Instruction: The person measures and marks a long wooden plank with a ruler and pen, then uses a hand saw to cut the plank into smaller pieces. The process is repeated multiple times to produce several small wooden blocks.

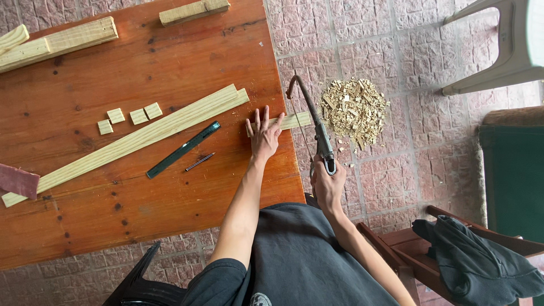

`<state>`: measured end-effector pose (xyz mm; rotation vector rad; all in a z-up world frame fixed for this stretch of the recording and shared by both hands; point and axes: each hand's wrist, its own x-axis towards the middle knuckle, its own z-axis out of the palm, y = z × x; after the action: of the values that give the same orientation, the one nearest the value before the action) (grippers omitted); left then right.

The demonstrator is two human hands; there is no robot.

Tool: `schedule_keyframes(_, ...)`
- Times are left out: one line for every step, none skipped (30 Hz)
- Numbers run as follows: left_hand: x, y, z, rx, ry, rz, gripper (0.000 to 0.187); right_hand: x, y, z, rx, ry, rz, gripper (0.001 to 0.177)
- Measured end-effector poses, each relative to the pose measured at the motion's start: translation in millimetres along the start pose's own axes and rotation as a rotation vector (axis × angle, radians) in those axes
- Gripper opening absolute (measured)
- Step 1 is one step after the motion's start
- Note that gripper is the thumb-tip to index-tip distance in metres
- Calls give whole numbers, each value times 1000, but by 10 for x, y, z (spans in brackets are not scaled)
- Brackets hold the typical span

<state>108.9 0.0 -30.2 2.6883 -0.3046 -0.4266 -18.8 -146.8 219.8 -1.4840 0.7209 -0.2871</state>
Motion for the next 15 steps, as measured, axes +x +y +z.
schedule_keyframes(-5,6,12,0,-1,0,54,-3,-5,-9,-2,4,8,35)
schedule_keyframes(-4,9,17,0,-2,2,54,16,51,-3,-2,7,8,35)
schedule_keyframes(5,3,20,1,3,-2,53,45,110,14,-31,-8,-9,34)
schedule_keyframes(15,-3,23,2,7,-5,52,73,168,31,-60,-23,-26,33)
schedule_keyframes(7,2,7,3,7,-6,52,138,262,86,-59,-23,-25,33)
schedule_keyframes(0,7,-8,13,4,-4,53,204,356,141,-19,-6,13,30)
schedule_keyframes(5,22,-13,21,-1,2,53,278,452,192,20,15,49,26)
schedule_keyframes(2,19,4,21,-2,4,53,378,541,253,19,18,49,26)
schedule_keyframes(3,10,12,23,2,-1,53,485,627,323,59,29,50,27)
schedule_keyframes(1,2,18,25,6,-5,53,589,708,391,99,40,50,28)
schedule_keyframes(-4,12,4,27,8,-7,53,710,794,449,100,37,50,28)
schedule_keyframes(-8,24,-9,30,16,-6,54,832,881,506,133,26,49,27)
schedule_keyframes(-1,39,-12,31,22,-1,54,959,972,561,165,19,46,26)
schedule_keyframes(-1,30,-17,32,24,1,54,1090,1108,621,166,20,44,26)
schedule_keyframes(-14,35,-19,45,26,4,55,1215,1238,665,165,37,28,24)
